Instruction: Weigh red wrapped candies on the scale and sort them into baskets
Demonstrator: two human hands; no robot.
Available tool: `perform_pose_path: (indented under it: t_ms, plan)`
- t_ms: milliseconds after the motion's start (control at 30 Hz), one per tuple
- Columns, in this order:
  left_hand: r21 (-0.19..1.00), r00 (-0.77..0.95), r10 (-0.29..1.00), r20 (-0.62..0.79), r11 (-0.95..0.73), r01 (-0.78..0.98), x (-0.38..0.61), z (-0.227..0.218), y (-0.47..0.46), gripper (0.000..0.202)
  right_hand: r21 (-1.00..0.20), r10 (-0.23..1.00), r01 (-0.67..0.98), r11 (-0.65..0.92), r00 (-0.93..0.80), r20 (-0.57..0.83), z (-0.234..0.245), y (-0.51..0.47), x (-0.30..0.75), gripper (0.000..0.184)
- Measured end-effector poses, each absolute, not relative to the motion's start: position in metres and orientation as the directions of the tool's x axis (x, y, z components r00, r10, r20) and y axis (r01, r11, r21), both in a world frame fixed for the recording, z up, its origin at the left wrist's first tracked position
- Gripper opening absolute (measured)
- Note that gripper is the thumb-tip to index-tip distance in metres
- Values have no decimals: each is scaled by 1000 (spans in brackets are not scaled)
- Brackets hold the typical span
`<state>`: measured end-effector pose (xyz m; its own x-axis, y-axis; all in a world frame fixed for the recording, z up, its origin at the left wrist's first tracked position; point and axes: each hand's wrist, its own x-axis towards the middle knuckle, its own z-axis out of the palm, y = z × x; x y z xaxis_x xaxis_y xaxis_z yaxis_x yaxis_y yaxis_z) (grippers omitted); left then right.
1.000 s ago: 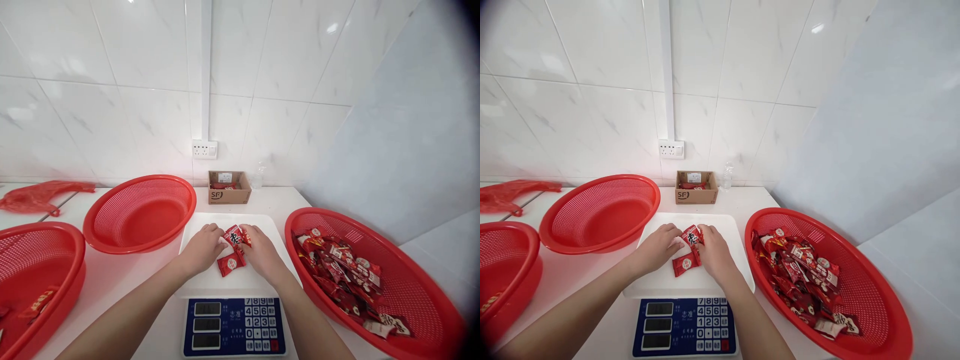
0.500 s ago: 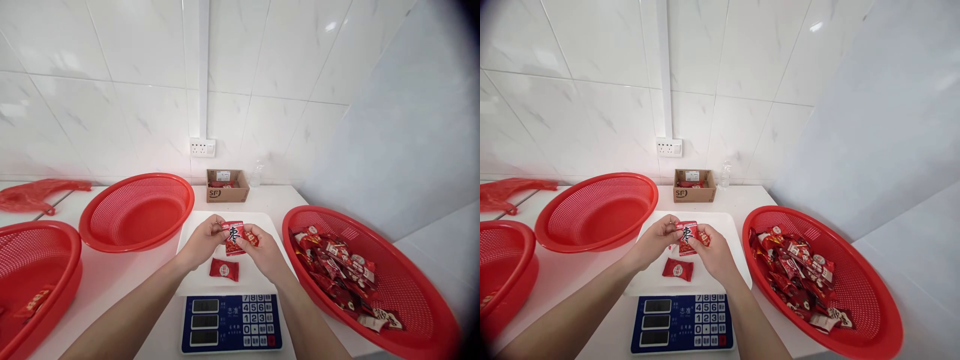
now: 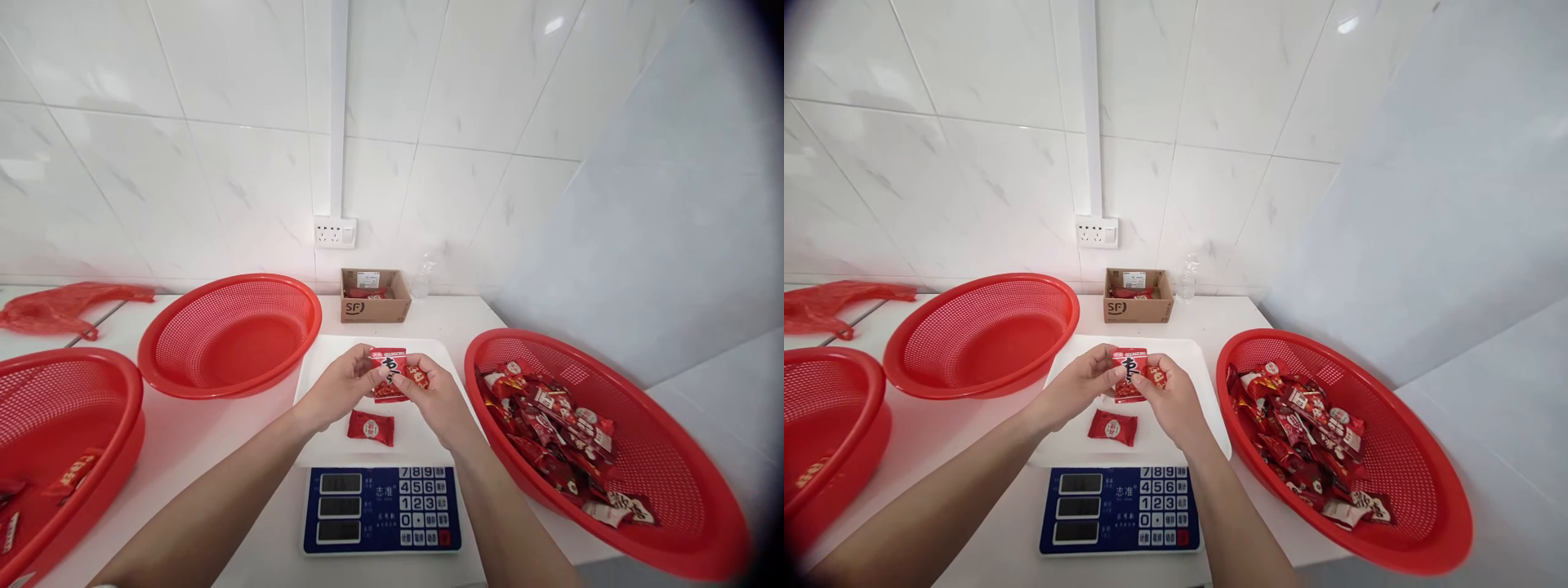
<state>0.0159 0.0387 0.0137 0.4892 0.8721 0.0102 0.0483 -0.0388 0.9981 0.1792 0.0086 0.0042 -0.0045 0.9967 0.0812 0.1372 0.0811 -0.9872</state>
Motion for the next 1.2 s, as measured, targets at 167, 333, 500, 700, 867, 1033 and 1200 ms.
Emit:
perform_pose_path:
  t_ms: [167, 333, 500, 700, 867, 1033, 1200]
  plan:
    - [861, 400, 915, 50, -243, 447, -3, 10, 32, 18, -858, 986, 511, 50, 113, 125, -2, 8, 191, 23]
    - [706, 607, 794, 15, -439, 556, -15, 6, 12, 25, -760, 994, 644, 83, 3, 112, -11, 7, 194, 26]
    - [558, 726, 687, 42, -619, 553, -10, -3, 4, 34, -722, 995, 688, 79, -6, 103, -15, 9, 190, 46]
    - [475, 726, 682, 87, -669, 572, -7, -7, 5, 23, -798, 995, 599, 61, 25, 95, -19, 8, 197, 48]
    - [460, 724, 680, 118, -683, 567, -7, -7, 7, 27, -878, 995, 476, 46, 55, 82, -22, 6, 202, 47]
    - [624, 533, 844, 54, -445, 642, -7, -4, 9, 29, -916, 996, 400, 26, 72, 60, -20, 1, 202, 45]
    - [838, 421, 907, -16, -217, 500, -6, 7, 9, 32, -961, 998, 277, 20, 46, 34, -16, -4, 199, 40]
